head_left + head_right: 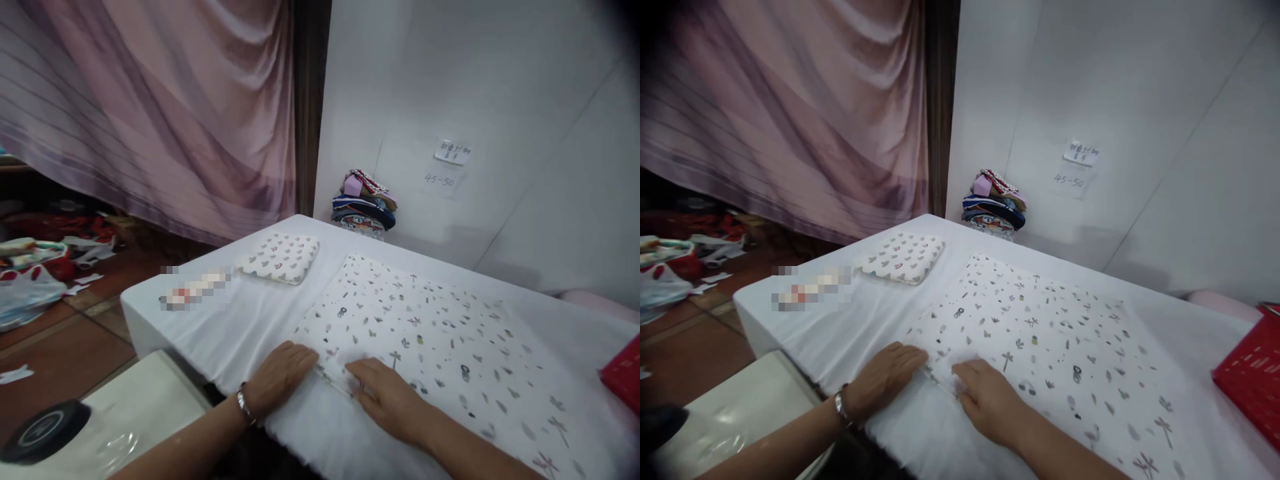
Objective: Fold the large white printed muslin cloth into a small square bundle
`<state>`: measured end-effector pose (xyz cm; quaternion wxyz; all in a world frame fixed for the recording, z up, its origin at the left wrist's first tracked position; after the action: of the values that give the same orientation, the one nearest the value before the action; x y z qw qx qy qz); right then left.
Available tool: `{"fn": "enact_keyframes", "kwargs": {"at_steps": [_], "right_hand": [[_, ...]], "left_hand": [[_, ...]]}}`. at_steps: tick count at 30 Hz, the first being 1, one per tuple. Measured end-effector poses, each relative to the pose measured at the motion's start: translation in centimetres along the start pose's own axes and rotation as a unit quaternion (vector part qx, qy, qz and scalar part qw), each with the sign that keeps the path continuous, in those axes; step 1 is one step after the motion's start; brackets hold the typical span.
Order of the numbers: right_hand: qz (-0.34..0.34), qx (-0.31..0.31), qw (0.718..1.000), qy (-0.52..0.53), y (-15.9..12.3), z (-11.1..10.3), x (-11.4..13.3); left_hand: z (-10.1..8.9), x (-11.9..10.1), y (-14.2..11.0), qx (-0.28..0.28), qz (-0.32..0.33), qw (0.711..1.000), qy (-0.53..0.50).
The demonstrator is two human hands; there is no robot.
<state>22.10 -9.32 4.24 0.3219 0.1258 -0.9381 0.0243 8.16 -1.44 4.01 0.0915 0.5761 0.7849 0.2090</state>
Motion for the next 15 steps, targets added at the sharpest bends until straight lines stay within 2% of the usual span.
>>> {"fn": "enact_keyframes", "kwargs": {"at_steps": [2, 4, 9, 11, 15], "right_hand": [[-0.016, -0.005, 1.000, -0.012, 1.9, -0.9, -0.8], [-0.020, 0.010, 0.999, -0.041, 4.4, -1.2, -2.7], [0.074, 0.053, 0.991, -0.097, 9.4, -1.2, -9.5], [0.083, 0.052, 0.990, -0.100, 10.4, -1.4, -10.8], [0.107, 0.011, 0.988, -0.113, 11.8, -2.7, -12.1]], "left_hand": [[-0.2, -0.1, 0.0, -0.017, 0.007, 1.000, -0.012], [-0.7, -0.1, 0.1, -0.041, 0.007, 0.999, -0.024], [-1.6, 0.1, 0.6, -0.078, 0.008, 0.996, -0.034], [-1.7, 0.2, 0.7, -0.082, 0.022, 0.996, -0.027], [-0.8, 0.8, 0.4, -0.108, 0.036, 0.994, -0.002]]}}
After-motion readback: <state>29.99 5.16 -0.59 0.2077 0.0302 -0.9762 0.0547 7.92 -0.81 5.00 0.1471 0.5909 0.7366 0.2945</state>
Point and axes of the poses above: each hand's wrist, its own y-axis towards the middle knuckle, its own z-axis out of the palm, x = y × z, the point moved 7 cm from there along y, towards the middle knuckle, and after that the axes turned 6 degrees about y, right-handed, at the moved point
